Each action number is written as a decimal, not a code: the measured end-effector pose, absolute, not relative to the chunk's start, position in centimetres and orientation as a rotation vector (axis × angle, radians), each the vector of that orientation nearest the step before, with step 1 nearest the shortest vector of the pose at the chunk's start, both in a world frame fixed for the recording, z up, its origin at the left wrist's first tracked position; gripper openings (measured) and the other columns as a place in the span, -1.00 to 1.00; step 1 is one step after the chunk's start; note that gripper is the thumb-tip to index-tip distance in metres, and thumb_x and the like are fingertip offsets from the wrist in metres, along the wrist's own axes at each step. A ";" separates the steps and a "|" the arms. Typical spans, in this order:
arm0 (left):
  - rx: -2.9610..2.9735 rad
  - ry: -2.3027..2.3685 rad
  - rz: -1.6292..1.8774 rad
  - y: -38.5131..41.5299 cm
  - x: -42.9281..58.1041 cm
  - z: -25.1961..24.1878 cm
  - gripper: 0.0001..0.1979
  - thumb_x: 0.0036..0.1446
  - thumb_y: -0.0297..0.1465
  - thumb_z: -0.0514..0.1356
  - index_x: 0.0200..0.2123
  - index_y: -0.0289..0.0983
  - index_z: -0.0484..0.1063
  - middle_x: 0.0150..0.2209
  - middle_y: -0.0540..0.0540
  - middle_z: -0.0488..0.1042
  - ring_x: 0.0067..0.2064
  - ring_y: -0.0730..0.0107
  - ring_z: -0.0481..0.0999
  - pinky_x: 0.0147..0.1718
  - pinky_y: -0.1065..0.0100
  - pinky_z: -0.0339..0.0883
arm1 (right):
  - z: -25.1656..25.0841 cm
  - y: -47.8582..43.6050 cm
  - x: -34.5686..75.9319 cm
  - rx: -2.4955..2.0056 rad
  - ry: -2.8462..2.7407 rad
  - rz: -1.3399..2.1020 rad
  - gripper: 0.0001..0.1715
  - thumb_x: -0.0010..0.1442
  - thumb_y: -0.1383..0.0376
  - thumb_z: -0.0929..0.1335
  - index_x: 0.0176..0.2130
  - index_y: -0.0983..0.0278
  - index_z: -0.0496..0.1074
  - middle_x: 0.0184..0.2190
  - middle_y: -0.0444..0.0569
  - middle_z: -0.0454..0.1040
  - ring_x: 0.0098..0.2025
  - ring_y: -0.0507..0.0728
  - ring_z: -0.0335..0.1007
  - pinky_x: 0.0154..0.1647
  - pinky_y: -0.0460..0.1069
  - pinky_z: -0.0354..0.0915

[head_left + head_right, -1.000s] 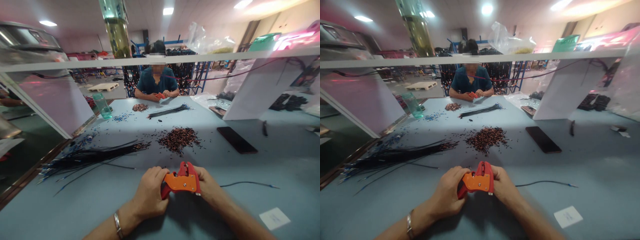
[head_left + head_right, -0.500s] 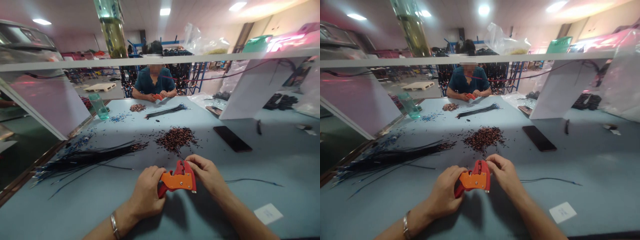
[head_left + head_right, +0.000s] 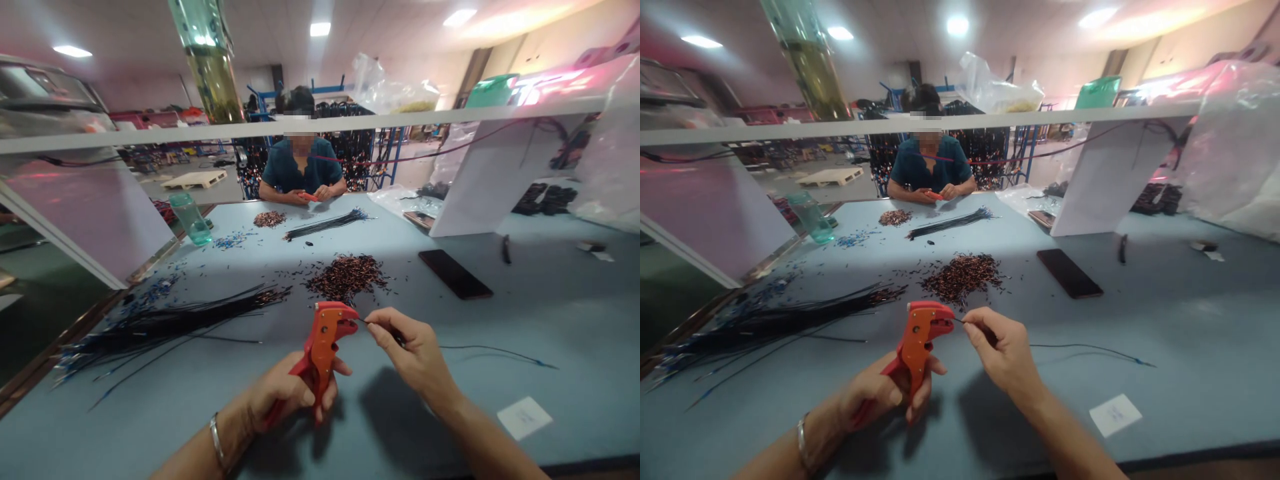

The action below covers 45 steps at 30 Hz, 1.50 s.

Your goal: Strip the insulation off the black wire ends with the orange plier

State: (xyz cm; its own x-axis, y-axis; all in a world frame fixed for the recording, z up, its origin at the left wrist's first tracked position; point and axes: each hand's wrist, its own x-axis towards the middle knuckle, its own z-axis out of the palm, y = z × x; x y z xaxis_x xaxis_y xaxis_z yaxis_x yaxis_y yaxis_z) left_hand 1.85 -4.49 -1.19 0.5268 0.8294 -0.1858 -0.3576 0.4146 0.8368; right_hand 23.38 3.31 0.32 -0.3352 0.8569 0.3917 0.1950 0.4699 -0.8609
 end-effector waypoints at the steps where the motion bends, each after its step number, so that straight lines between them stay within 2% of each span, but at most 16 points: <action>1: 0.810 0.659 0.829 -4.4 1.8 -1.4 -0.39 -0.28 -0.48 0.18 -0.03 -0.40 0.44 -0.45 -0.08 0.45 -0.48 0.42 0.40 -0.47 0.39 0.26 | 0.4 3.2 23.3 -0.878 -1.830 0.859 -0.82 0.21 0.24 0.30 -0.36 0.25 0.45 -0.58 -0.16 0.36 -0.57 0.02 0.19 -0.55 -0.09 0.15; 6: 0.781 0.655 0.836 -4.5 1.8 -1.4 -0.41 -0.28 -0.50 0.18 -0.04 -0.38 0.46 -0.44 -0.08 0.46 -0.49 0.42 0.41 -0.46 0.38 0.30 | 0.2 3.1 23.1 -0.826 -1.902 0.685 -0.82 0.23 0.29 0.28 -0.33 0.24 0.46 -0.52 -0.11 0.47 -0.53 0.03 0.31 -0.50 -0.09 0.23; 11: 0.779 0.653 0.820 -4.4 1.7 -1.5 -0.40 -0.28 -0.50 0.18 -0.03 -0.38 0.47 -0.45 -0.07 0.46 -0.50 0.44 0.40 -0.48 0.39 0.32 | -0.2 3.1 23.0 -0.791 -1.941 0.577 -0.83 0.24 0.34 0.26 -0.30 0.24 0.45 -0.48 -0.08 0.49 -0.52 0.04 0.35 -0.49 -0.08 0.25; 17: 0.764 0.615 0.821 -4.3 1.7 -2.0 -0.31 -0.30 -0.52 0.16 0.05 -0.40 0.43 -0.39 -0.14 0.53 -0.48 0.40 0.47 -0.48 0.39 0.34 | -0.4 3.1 22.8 -0.749 -1.981 0.571 -0.84 0.26 0.37 0.26 -0.28 0.26 0.44 -0.47 -0.08 0.47 -0.51 0.03 0.35 -0.47 -0.09 0.24; 23: 0.735 0.616 0.861 -4.5 1.7 -2.0 -0.33 -0.33 -0.54 0.17 0.01 -0.36 0.47 -0.29 -0.13 0.50 -0.42 0.33 0.53 -0.40 0.30 0.38 | -0.5 3.0 22.9 -0.732 -1.980 0.583 -0.84 0.26 0.39 0.26 -0.25 0.26 0.44 -0.45 -0.08 0.48 -0.48 0.03 0.36 -0.44 -0.08 0.26; 27: 0.742 0.649 0.853 -4.7 1.7 -1.8 -0.37 -0.25 -0.53 0.24 0.03 -0.34 0.45 -0.30 -0.09 0.47 -0.39 0.30 0.55 -0.28 0.21 0.40 | -0.3 2.8 22.9 -0.709 -1.983 0.547 -0.82 0.27 0.41 0.26 -0.25 0.26 0.45 -0.47 -0.09 0.46 -0.48 0.03 0.35 -0.44 -0.09 0.25; 31: 0.865 0.693 0.857 -4.9 1.8 -1.4 -0.46 -0.15 -0.43 0.34 -0.01 -0.37 0.47 -0.32 -0.13 0.49 -0.38 0.26 0.56 -0.37 0.30 0.38 | -0.3 2.8 22.9 -0.686 -1.989 0.477 -0.81 0.28 0.41 0.26 -0.24 0.27 0.47 -0.53 -0.14 0.39 -0.54 0.01 0.26 -0.51 -0.09 0.18; 34: 0.913 0.713 0.897 -4.9 1.9 -0.9 -0.41 -0.10 -0.37 0.38 0.06 -0.34 0.41 -0.31 -0.16 0.52 -0.36 0.25 0.56 -0.38 0.32 0.39 | -0.4 2.9 22.9 -0.685 -1.985 0.428 -0.82 0.28 0.41 0.27 -0.24 0.28 0.47 -0.55 -0.15 0.34 -0.56 -0.01 0.21 -0.53 -0.09 0.15; 37: 0.906 0.726 0.925 -4.9 1.9 -0.6 -0.39 -0.04 -0.35 0.37 0.11 -0.32 0.36 -0.22 -0.24 0.56 -0.29 0.20 0.58 -0.30 0.26 0.42 | -0.4 2.9 23.0 -0.689 -1.978 0.391 -0.82 0.28 0.43 0.27 -0.23 0.30 0.47 -0.54 -0.15 0.31 -0.55 -0.01 0.20 -0.53 -0.09 0.14; 42: 0.854 0.682 0.857 -4.9 1.4 -0.5 -0.37 0.06 -0.32 0.32 0.20 -0.29 0.27 -0.02 -0.35 0.52 -0.11 0.04 0.58 -0.08 0.05 0.37 | -0.4 2.9 23.1 -0.685 -1.982 0.325 -0.82 0.29 0.43 0.27 -0.22 0.31 0.48 -0.54 -0.15 0.29 -0.56 -0.01 0.17 -0.53 -0.09 0.13; 45: 0.847 0.672 0.839 -4.9 1.4 -0.7 -0.37 0.10 -0.33 0.29 0.22 -0.27 0.24 0.02 -0.37 0.49 -0.07 -0.02 0.57 -0.06 0.00 0.36 | -0.4 3.0 23.1 -0.688 -1.978 0.306 -0.83 0.29 0.44 0.28 -0.22 0.33 0.47 -0.53 -0.14 0.31 -0.55 -0.01 0.18 -0.52 -0.09 0.14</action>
